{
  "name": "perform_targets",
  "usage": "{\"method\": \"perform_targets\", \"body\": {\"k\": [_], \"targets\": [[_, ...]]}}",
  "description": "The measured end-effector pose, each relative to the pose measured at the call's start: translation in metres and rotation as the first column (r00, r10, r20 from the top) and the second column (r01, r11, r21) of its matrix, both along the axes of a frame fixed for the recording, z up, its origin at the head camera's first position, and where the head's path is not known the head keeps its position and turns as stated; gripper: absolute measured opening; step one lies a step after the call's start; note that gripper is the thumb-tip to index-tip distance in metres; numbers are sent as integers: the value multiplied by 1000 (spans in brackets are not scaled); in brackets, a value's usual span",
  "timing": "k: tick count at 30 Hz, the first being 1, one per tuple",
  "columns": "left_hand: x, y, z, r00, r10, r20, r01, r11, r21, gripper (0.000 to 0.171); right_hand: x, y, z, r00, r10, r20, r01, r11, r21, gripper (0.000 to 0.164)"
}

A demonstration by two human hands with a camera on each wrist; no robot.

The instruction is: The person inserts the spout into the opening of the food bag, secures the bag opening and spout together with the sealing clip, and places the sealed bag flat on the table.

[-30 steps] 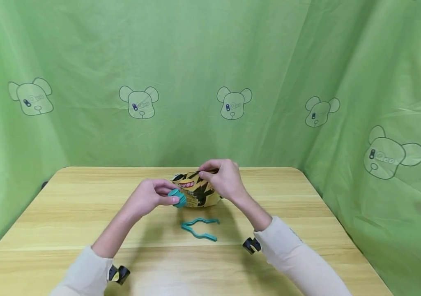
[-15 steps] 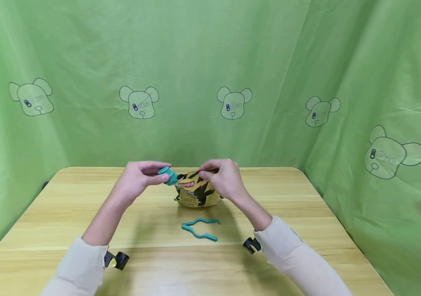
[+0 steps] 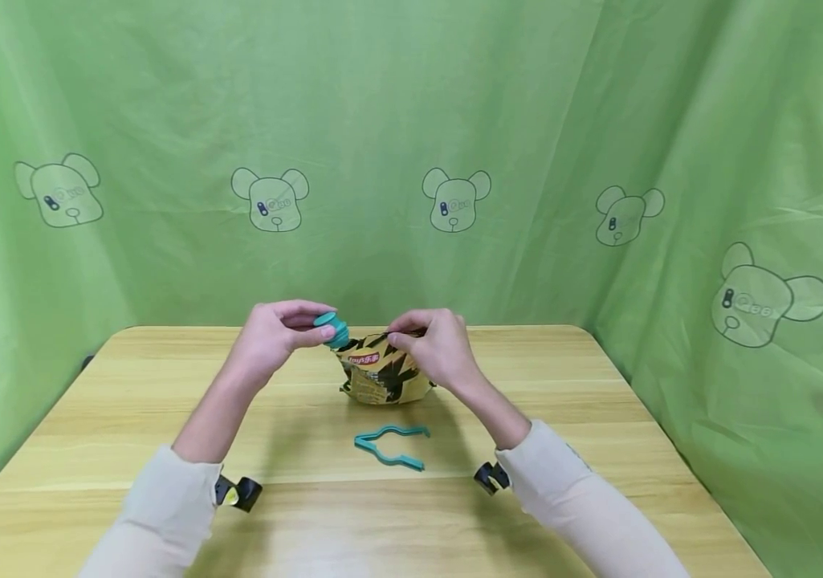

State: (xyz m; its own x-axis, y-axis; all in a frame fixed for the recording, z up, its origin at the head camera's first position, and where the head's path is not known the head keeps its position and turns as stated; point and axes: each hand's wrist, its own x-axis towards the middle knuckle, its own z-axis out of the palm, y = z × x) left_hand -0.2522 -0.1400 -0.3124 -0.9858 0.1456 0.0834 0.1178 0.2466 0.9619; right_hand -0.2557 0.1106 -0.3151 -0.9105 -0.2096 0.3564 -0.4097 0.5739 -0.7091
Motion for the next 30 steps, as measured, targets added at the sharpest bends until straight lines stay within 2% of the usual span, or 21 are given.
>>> {"method": "perform_targets", "body": {"k": [13,30], "targets": [[-4,11,-9,1000,-16,18,16,1000,17,36,1,-1,1,1000,-1,3,1,1000,-1,7],[-6,9,-14,998,-12,58,11,1000,23,35,1,-3,2,1000,-21,0,21,1000,12,8]]}}
